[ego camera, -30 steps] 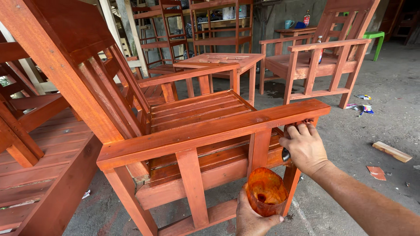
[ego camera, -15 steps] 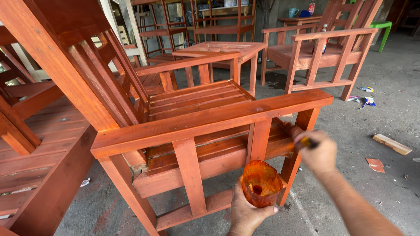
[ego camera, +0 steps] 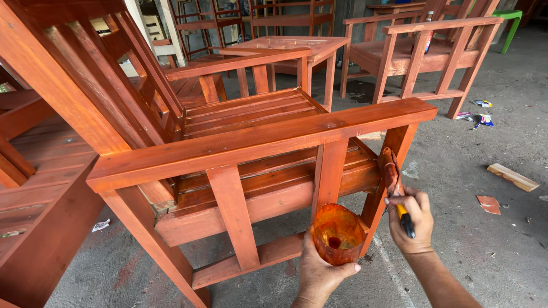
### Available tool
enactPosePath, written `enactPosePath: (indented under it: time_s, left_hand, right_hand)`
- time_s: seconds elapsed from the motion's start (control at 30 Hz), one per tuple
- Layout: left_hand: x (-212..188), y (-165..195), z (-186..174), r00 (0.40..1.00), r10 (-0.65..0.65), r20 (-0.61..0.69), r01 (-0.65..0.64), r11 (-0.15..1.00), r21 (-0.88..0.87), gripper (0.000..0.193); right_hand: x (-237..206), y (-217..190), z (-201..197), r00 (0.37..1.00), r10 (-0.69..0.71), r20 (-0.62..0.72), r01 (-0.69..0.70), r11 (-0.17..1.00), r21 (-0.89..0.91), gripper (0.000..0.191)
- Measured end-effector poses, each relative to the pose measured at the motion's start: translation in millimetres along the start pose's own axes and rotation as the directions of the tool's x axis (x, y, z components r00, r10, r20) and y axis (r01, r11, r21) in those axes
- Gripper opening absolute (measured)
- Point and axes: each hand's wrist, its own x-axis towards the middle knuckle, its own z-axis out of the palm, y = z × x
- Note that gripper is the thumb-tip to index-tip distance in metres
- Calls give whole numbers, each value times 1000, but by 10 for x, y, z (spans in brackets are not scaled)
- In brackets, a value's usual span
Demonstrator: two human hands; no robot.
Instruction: The person applies reddish-brown paint to a wooden chair using a brush. They repeatedly dip the brush into a small container held in the other hand and cover the chair's seat, armrests, and legs with even strokes.
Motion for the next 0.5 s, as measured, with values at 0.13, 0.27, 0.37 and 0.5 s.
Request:
enactPosePath:
  time_s: [0.13,0.27,0.37,0.5]
  left_hand:
    - [14,-60,27,998,-56,-19,53,991,-125,115]
    - [17,-76,64,999,-38,-10,37,996,-86,115]
    - [15,-64,80,999,-53,2,53,994,-98,115]
    - [-31,-37,69,1000,-11,26,15,986,-169,113]
  right_hand:
    - [-235,46,48,997,63,41,-61,998,-33,24]
    - [-497,42,16,992,87,89,-87,996,5,21]
    - [-634,34,-24,977,144,160,-144,989,-12,19]
    - [-504,51,-41,910,347,226,-349,937,-36,13]
